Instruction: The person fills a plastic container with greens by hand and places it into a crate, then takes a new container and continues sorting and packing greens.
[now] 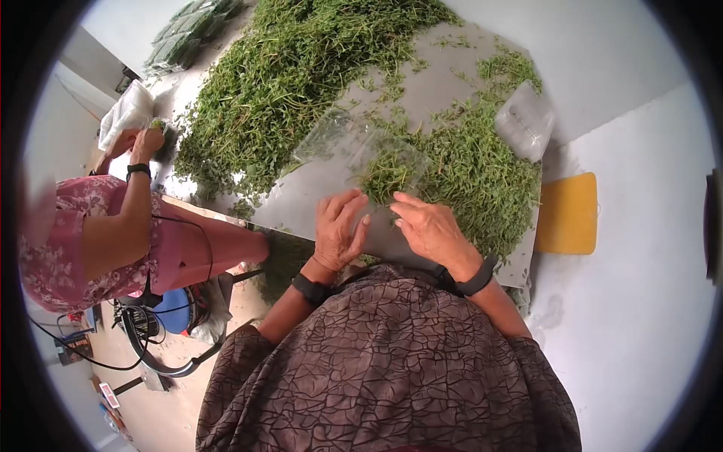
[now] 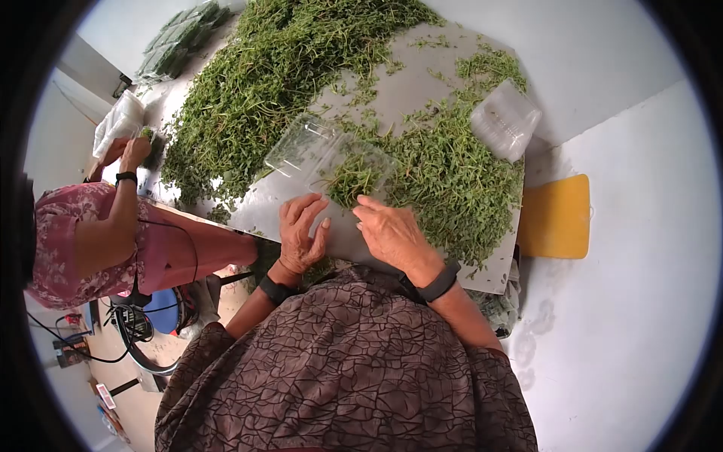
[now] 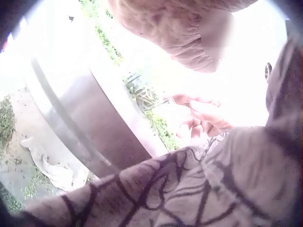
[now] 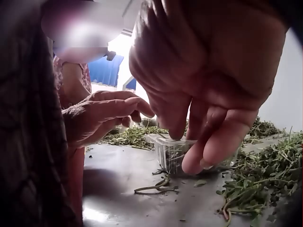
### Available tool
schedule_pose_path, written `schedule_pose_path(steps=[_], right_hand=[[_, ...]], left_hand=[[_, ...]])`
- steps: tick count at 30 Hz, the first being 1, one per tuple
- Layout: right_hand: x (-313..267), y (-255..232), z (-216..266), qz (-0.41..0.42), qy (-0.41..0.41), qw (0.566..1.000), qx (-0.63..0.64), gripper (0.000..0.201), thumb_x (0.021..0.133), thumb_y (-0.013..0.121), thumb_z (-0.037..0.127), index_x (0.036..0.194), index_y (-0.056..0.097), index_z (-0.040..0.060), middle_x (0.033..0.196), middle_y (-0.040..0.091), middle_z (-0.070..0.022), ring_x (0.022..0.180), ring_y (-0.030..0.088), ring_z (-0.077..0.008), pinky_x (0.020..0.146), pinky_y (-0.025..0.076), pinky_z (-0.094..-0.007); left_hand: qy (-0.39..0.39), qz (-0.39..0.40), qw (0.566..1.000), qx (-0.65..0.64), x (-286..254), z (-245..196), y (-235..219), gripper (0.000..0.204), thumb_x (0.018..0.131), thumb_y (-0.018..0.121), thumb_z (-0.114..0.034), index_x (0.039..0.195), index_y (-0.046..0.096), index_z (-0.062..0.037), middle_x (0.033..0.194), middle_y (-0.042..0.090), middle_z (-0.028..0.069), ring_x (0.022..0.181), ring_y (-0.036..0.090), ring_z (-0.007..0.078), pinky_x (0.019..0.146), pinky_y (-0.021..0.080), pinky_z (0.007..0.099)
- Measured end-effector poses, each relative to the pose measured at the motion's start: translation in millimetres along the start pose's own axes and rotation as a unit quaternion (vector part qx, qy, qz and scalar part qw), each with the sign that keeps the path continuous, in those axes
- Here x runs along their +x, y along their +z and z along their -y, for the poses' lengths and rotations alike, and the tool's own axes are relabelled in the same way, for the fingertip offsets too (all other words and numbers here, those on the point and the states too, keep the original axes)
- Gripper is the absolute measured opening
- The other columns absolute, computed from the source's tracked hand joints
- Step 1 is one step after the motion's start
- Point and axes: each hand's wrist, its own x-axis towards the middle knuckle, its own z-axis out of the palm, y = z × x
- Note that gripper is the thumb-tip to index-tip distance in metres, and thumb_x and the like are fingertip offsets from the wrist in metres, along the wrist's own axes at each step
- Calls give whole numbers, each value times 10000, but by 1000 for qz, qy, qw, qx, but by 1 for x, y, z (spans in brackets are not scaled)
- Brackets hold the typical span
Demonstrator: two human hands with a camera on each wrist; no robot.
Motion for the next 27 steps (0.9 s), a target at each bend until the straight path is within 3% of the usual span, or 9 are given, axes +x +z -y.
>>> schedule_pose_path(steps=[2,8,10,14,16,21,24,27], right_hand=[[-3,4,0,14,0,1000,0,246,767,612,37,1006,609,-21,1152,586,-191,789,644,-342,654,542,-379],[-2,-2,4,-12,-40,999,-6,91,767,588,31,821,590,-42,1080,614,-182,672,623,-336,570,525,-380],[-5,-4,4,-22,-45,999,-14,69,766,579,27,755,565,-40,1051,621,-180,634,611,-325,545,513,-374],[-10,-2,-3,-69,-3,998,4,143,746,593,2,881,634,-17,1073,628,-176,695,640,-319,589,518,-350],[-10,-1,-6,-135,5,991,19,124,784,568,25,875,618,-42,1071,621,-176,740,642,-319,621,530,-365],[-4,-2,-8,-138,1,990,13,222,799,563,32,1005,599,-41,1057,633,-160,782,647,-319,668,530,-369],[-3,3,-10,-130,-13,991,-1,238,807,564,44,1033,584,-28,1036,638,-150,770,643,-323,661,526,-379],[-2,4,-8,-88,17,996,-3,228,813,568,55,1032,586,-8,1034,634,-150,756,634,-336,653,517,-386]], left_hand=[[-2,17,999,43,8,1,0,340,812,579,-196,1121,568,-52,1173,550,108,1096,485,325,972,312,441],[94,89,986,110,39,-6,17,365,884,499,-291,1147,559,-44,1171,552,117,1155,443,326,1003,288,447],[78,123,987,71,40,-5,22,364,887,494,-297,1130,565,-35,1142,562,120,1129,458,322,998,297,447],[88,184,979,31,40,0,23,338,870,523,-278,1060,585,-6,1037,584,121,1032,499,313,965,336,440],[111,168,979,33,41,-3,24,309,837,557,-245,1025,592,-3,990,585,118,993,506,308,943,353,428],[116,168,979,18,40,-4,20,287,770,623,-190,986,600,-2,964,579,123,976,510,303,934,366,426],[132,137,982,17,39,-7,11,328,761,633,-203,1013,585,1,1049,559,138,1033,496,314,954,350,449],[98,89,985,108,34,-8,5,358,752,635,-187,1051,564,-3,1140,527,147,1098,473,327,974,331,469]])
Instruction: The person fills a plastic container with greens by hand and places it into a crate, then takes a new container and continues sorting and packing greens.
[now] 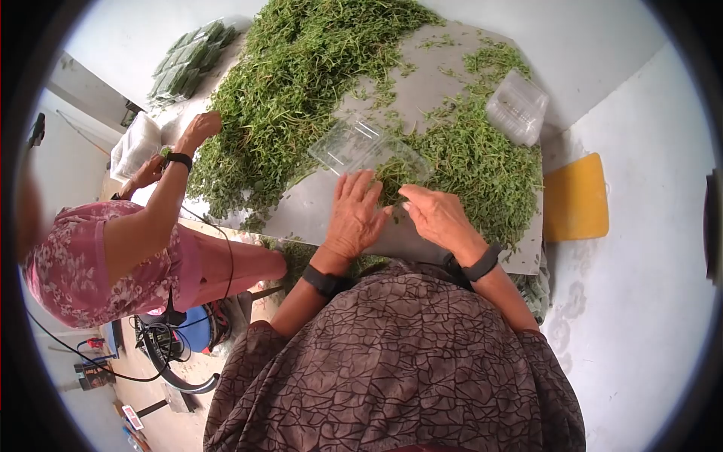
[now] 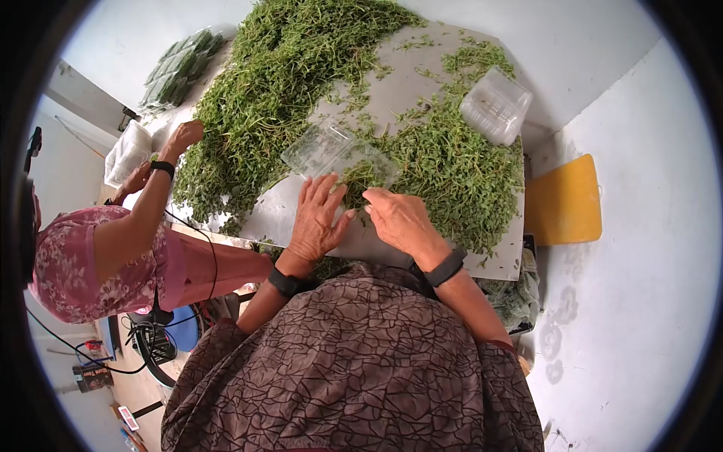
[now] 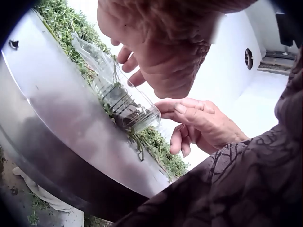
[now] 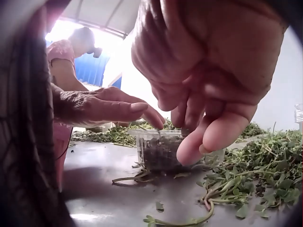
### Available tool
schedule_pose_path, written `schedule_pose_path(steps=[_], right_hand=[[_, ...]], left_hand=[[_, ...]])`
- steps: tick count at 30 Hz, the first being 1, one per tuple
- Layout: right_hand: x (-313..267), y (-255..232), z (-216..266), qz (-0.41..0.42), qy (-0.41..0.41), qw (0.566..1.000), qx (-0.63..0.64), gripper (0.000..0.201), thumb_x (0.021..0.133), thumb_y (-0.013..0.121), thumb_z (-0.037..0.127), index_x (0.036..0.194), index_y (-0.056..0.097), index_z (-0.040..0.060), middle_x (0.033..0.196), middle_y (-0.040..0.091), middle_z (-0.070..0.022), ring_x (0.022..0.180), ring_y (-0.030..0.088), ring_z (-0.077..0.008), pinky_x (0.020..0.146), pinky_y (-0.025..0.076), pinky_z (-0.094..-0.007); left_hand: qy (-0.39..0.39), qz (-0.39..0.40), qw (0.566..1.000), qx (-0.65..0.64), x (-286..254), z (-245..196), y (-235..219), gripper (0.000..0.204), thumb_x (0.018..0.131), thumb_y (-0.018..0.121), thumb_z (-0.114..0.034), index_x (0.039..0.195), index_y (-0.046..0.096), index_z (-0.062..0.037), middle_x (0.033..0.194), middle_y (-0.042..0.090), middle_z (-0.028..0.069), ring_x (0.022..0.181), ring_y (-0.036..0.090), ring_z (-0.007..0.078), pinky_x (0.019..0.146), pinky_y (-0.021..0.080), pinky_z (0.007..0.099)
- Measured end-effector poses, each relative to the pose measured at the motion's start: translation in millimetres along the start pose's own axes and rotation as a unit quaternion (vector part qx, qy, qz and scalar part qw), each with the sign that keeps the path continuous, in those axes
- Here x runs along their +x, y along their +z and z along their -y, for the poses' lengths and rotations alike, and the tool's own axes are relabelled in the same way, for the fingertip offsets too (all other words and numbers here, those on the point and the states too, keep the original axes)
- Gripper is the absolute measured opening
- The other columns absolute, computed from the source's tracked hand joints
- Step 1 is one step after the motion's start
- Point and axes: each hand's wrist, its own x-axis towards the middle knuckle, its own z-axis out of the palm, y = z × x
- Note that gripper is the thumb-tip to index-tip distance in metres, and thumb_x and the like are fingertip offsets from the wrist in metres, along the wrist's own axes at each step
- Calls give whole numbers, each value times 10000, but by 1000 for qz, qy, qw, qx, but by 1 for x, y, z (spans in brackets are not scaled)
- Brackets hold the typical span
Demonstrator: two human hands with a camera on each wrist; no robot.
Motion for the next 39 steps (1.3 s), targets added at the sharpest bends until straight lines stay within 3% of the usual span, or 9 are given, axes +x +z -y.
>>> schedule_pose_path(steps=[3,10,15,17,19,22,31,36,39], right_hand=[[1,2,0,28,16,999,-16,211,821,569,75,1019,591,7,1015,631,-151,742,623,-348,640,505,-393],[7,9,3,60,-2,995,-85,162,845,577,177,833,534,22,791,597,-132,658,599,-355,565,478,-430],[6,8,6,48,25,996,-68,165,845,580,169,886,555,12,846,617,-140,699,611,-351,592,489,-420],[5,4,8,31,31,998,-49,168,844,581,160,922,571,11,890,636,-144,726,622,-347,614,502,-410],[2,0,8,-62,11,998,-20,201,839,582,132,1007,593,22,1016,643,-155,796,642,-331,679,526,-378],[-4,-9,11,-69,64,996,-5,222,835,582,111,1041,605,31,1089,625,-164,839,648,-322,723,533,-355],[-23,-11,14,-50,78,996,13,194,829,590,98,1000,603,8,995,646,-166,786,639,-330,674,519,-365],[-19,-11,12,-29,53,997,41,187,822,593,93,986,594,3,896,646,-167,722,619,-342,622,495,-385],[-20,-13,6,-19,41,998,53,178,820,590,90,977,593,7,854,640,-166,694,610,-337,606,485,-385]], left_hand=[[-54,7,997,47,-8,9,1,356,789,598,-161,1109,559,-8,1206,507,162,1164,450,325,988,320,472],[-38,37,999,2,-2,12,-5,253,753,604,-101,993,581,-23,1014,583,98,1073,490,291,890,370,406],[-37,47,998,-35,3,11,-1,253,765,599,-50,1019,597,-45,987,629,89,1003,541,268,870,374,389],[-44,-8,995,-86,3,20,-2,203,809,563,-75,1007,603,-58,1038,627,96,969,568,251,886,362,380],[-68,-32,991,-114,3,30,-6,203,826,555,-85,1022,603,-63,1063,624,102,965,575,252,895,357,383],[-100,-65,982,-146,-2,36,-16,195,856,538,-108,1033,605,-65,1065,626,104,991,564,267,911,346,393],[-25,1,996,-83,-9,32,-18,165,808,587,-127,956,627,-67,986,645,62,1020,539,278,926,317,426],[-26,113,992,-43,1,25,-14,194,854,546,-154,1006,638,-76,1016,637,82,1054,528,271,988,266,434],[-54,44,993,-92,6,21,-19,200,869,535,-181,993,646,-71,1009,626,79,1040,528,264,988,268,431]])
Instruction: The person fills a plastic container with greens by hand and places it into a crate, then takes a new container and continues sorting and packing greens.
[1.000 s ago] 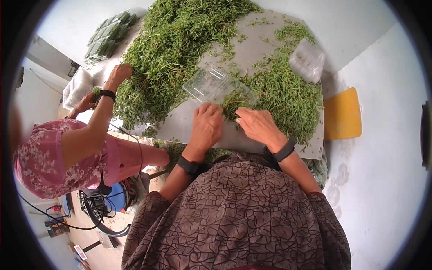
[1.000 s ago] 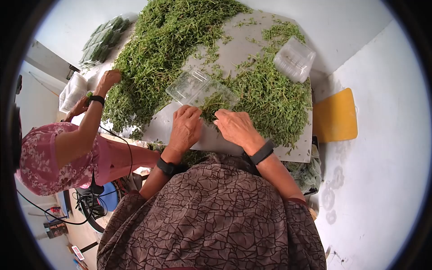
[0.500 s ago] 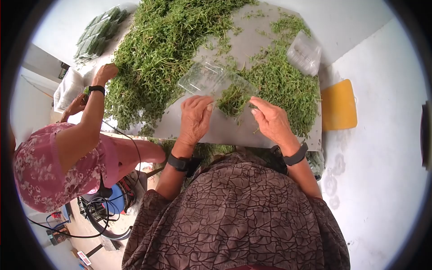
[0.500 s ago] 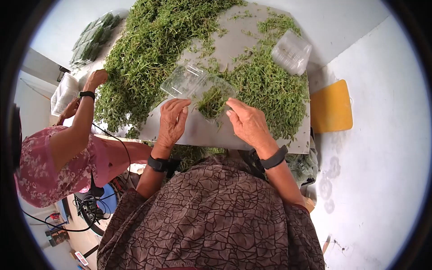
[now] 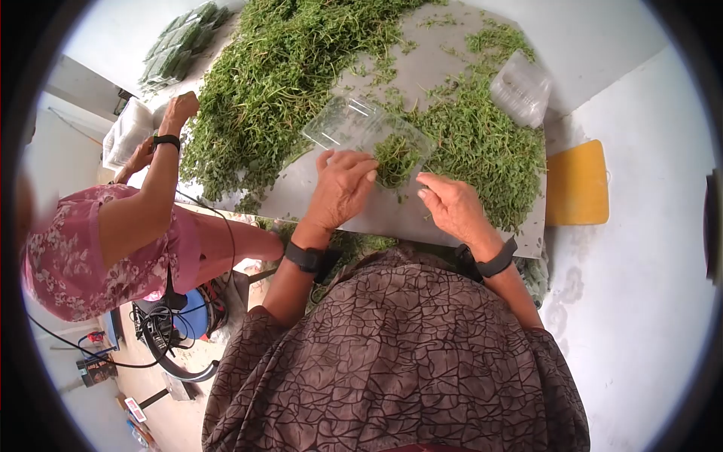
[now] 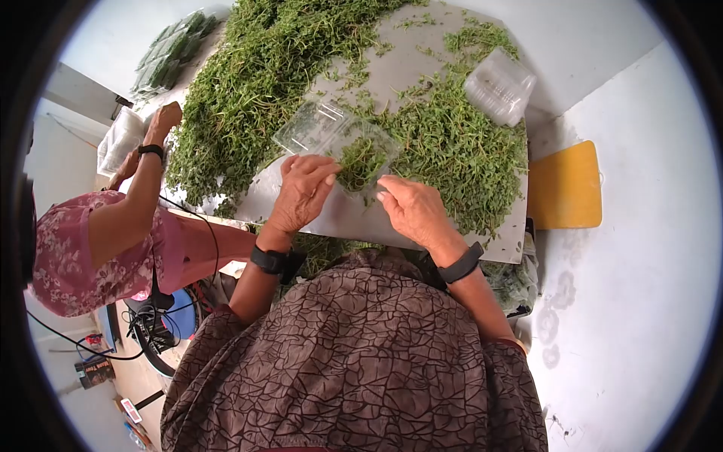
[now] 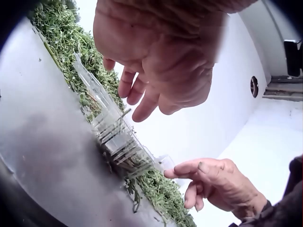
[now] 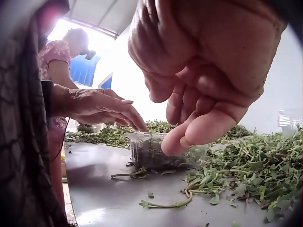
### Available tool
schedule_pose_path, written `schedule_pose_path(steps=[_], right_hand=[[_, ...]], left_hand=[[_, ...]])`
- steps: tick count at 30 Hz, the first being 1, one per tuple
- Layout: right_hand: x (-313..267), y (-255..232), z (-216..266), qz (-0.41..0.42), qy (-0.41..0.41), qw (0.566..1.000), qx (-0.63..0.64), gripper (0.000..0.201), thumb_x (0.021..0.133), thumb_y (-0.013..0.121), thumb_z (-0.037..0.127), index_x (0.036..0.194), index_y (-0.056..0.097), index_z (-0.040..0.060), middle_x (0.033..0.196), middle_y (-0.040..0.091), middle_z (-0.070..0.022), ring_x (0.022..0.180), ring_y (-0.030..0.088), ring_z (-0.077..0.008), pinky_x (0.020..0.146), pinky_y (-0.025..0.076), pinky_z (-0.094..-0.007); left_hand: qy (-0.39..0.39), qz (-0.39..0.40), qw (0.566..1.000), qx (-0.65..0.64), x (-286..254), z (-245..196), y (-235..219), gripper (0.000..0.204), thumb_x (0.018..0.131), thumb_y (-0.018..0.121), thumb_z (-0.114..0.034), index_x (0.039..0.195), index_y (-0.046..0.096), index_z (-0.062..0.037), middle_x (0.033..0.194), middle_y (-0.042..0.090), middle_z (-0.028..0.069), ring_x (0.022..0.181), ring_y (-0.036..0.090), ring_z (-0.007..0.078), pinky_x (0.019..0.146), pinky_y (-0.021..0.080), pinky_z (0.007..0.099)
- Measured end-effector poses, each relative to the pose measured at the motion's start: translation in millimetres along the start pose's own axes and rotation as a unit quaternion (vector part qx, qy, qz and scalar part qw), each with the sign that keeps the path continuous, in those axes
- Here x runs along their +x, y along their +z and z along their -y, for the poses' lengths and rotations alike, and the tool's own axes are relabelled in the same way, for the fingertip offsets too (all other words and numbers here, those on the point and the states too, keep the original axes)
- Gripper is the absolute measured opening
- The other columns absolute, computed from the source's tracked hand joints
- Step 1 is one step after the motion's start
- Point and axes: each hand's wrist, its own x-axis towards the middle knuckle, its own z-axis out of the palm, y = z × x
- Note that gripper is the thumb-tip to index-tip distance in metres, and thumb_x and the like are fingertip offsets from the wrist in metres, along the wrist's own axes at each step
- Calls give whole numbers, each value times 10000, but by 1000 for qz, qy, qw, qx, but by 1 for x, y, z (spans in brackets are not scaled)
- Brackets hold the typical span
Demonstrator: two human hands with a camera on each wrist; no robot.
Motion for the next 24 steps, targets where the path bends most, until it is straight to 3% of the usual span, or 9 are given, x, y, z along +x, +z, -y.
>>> schedule_pose_path(steps=[4,7,9,16,18,22,24], right_hand=[[-7,-5,-14,0,19,1000,13,123,816,590,87,911,588,8,748,605,-150,627,579,-330,568,457,-392],[-12,-10,-20,6,26,1000,15,96,816,587,87,875,579,11,703,582,-138,597,563,-323,550,443,-393],[-13,-14,-23,4,33,999,21,86,816,586,87,858,573,13,687,573,-132,586,557,-318,544,438,-392],[-10,-22,-32,4,21,999,25,76,815,585,85,796,559,16,673,569,-129,571,554,-310,534,447,-380],[-9,-23,-34,1,13,999,33,77,814,584,84,789,558,17,667,567,-129,567,553,-308,532,448,-379],[-8,-25,-41,40,13,999,-1,77,815,589,90,785,566,23,661,574,-122,581,563,-305,538,452,-376],[-9,-25,-43,56,17,998,1,78,814,591,93,785,569,25,663,575,-121,588,566,-306,542,454,-377]], left_hand=[[-10,-18,1000,11,-5,3,-5,225,883,518,-213,985,653,-64,1010,615,79,1037,522,260,988,271,423],[-17,18,999,31,-9,7,-2,247,890,507,-229,981,660,-58,1017,621,81,1051,511,265,984,276,415],[-19,-46,998,-32,-10,7,2,167,838,560,-173,900,664,-58,940,639,63,1000,534,255,943,300,412],[25,19,997,72,5,-9,10,137,833,563,-160,853,661,-66,850,655,40,984,541,247,953,290,447],[6,100,989,112,6,-13,8,195,874,542,-170,983,658,-56,890,666,61,1015,554,238,1000,262,454],[-42,107,990,83,9,-14,16,208,882,532,-171,1026,642,-69,890,667,63,988,569,229,1008,261,452],[-90,42,995,12,8,-9,17,225,882,541,-171,1073,623,-86,877,671,55,952,585,215,1013,272,440]])
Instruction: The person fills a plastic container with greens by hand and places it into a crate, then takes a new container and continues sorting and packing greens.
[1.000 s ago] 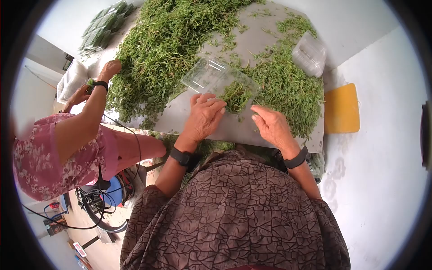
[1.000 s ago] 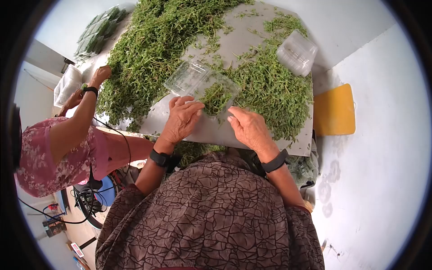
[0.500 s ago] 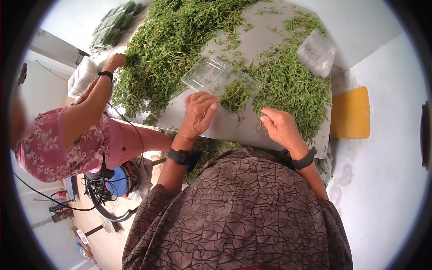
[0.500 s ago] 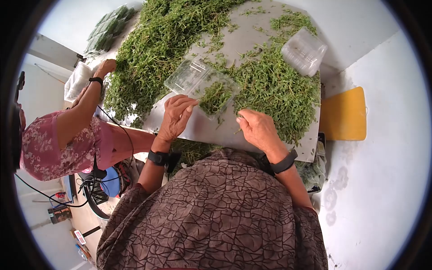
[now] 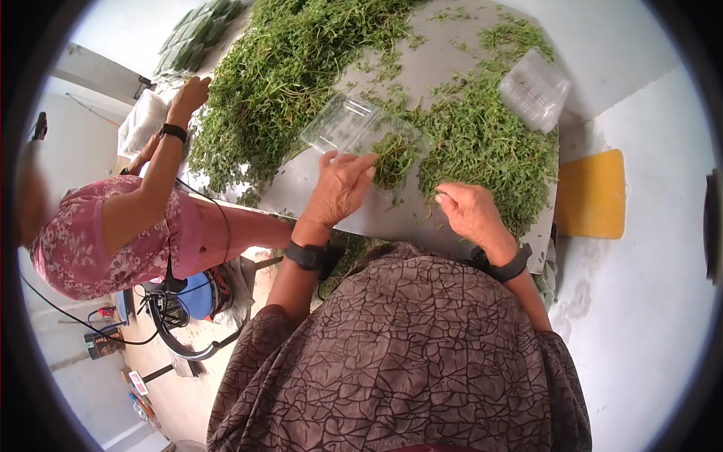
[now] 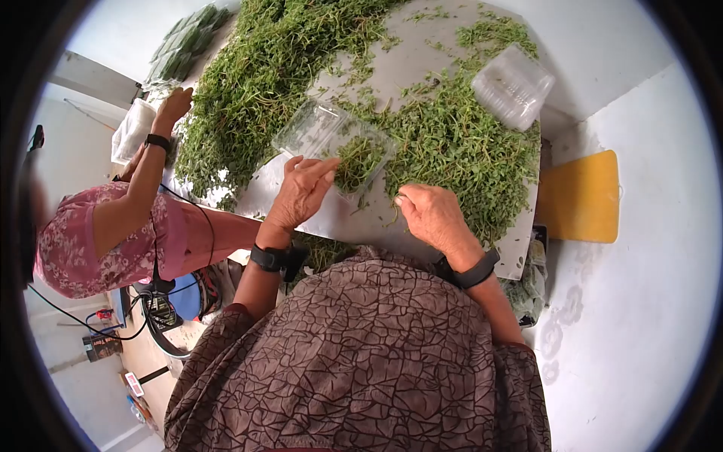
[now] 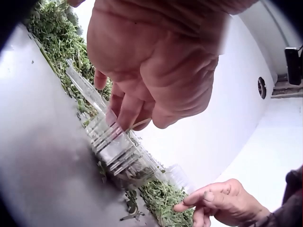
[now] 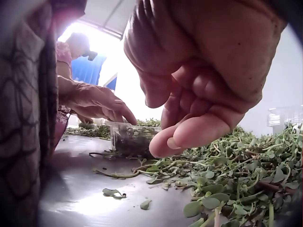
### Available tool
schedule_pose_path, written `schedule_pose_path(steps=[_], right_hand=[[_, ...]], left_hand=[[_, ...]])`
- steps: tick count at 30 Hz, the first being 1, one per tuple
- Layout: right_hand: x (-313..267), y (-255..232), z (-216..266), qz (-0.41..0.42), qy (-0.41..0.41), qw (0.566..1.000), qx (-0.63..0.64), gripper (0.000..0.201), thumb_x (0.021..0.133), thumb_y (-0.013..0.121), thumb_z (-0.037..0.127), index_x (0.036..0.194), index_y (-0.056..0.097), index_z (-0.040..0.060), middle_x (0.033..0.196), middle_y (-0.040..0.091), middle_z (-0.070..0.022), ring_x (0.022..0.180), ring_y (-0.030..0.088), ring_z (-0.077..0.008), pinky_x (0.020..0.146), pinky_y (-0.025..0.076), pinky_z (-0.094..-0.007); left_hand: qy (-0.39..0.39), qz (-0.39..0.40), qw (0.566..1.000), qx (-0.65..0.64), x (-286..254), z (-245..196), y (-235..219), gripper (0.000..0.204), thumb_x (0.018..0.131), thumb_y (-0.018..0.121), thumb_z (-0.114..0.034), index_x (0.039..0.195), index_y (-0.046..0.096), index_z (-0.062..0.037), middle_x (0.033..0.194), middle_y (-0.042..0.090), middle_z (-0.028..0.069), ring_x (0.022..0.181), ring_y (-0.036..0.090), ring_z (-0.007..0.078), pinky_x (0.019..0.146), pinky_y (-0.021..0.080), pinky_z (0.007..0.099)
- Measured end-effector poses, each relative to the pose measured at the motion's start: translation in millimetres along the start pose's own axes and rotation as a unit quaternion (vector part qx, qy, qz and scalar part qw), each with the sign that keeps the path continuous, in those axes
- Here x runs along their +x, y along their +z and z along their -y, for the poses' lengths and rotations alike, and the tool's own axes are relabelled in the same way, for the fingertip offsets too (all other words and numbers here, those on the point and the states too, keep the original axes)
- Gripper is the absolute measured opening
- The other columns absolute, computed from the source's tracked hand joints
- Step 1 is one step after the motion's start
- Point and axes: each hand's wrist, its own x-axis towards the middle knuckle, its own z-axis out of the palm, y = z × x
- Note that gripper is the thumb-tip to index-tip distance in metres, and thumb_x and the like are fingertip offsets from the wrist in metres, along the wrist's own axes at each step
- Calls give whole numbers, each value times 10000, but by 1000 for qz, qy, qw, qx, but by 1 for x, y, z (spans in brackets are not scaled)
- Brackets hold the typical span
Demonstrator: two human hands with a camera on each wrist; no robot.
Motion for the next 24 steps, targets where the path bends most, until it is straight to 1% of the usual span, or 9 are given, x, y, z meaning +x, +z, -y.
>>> schedule_pose_path(steps=[5,8,10,11,13,16,21,23,24], right_hand=[[1,-2,-2,-2,1,1000,3,74,810,588,95,782,573,28,675,573,-123,602,568,-308,553,453,-392],[0,-1,-3,12,-1,1000,-1,72,803,590,98,783,574,31,681,577,-123,618,573,-313,562,459,-396],[-1,2,-6,10,-8,1000,-1,74,800,592,99,782,574,30,684,579,-125,623,574,-318,565,459,-399],[-2,3,-7,7,-14,1000,-1,76,797,595,101,782,574,30,688,581,-127,627,574,-323,569,460,-403],[-4,1,-5,11,-11,1000,0,77,796,594,101,781,575,27,689,582,-129,631,576,-329,573,462,-407],[-8,1,-6,2,-17,1000,4,80,797,592,101,783,578,24,693,584,-134,641,581,-336,581,468,-411],[-15,-4,-14,5,-12,1000,-4,92,800,591,105,761,586,22,675,579,-135,643,586,-336,576,473,-415],[-17,-8,-14,6,0,1000,-11,101,802,589,105,750,580,19,653,571,-133,629,581,-341,568,470,-412],[-18,-10,-16,8,4,1000,-11,104,804,588,108,752,579,18,651,571,-133,621,578,-341,564,469,-410]], left_hand=[[-21,16,999,-30,-4,2,-8,265,837,620,-171,1095,620,-111,863,679,24,895,600,187,1022,285,412],[18,-20,999,-34,-2,3,2,204,779,680,-185,969,659,-114,809,670,15,826,600,188,979,319,389],[49,-44,998,-11,3,3,8,125,727,717,-199,789,663,-105,712,632,7,724,578,186,876,360,361],[49,-46,998,-11,5,1,10,125,727,717,-199,789,663,-105,712,632,7,724,578,186,876,360,361],[44,-45,998,-7,8,-4,12,167,711,724,-207,641,625,-91,633,576,14,644,536,187,775,362,351],[97,-37,993,58,14,-9,10,210,718,720,-221,600,620,-78,593,550,23,608,512,192,753,356,350],[117,-5,990,76,13,-15,7,249,770,677,-246,607,627,-64,559,533,31,619,517,203,785,351,367],[129,-3,985,116,11,-22,3,255,796,649,-276,658,644,-62,559,536,37,644,527,210,817,348,386],[103,30,987,119,9,-26,-2,253,806,635,-305,747,660,-60,624,577,59,731,558,219,882,336,405]])
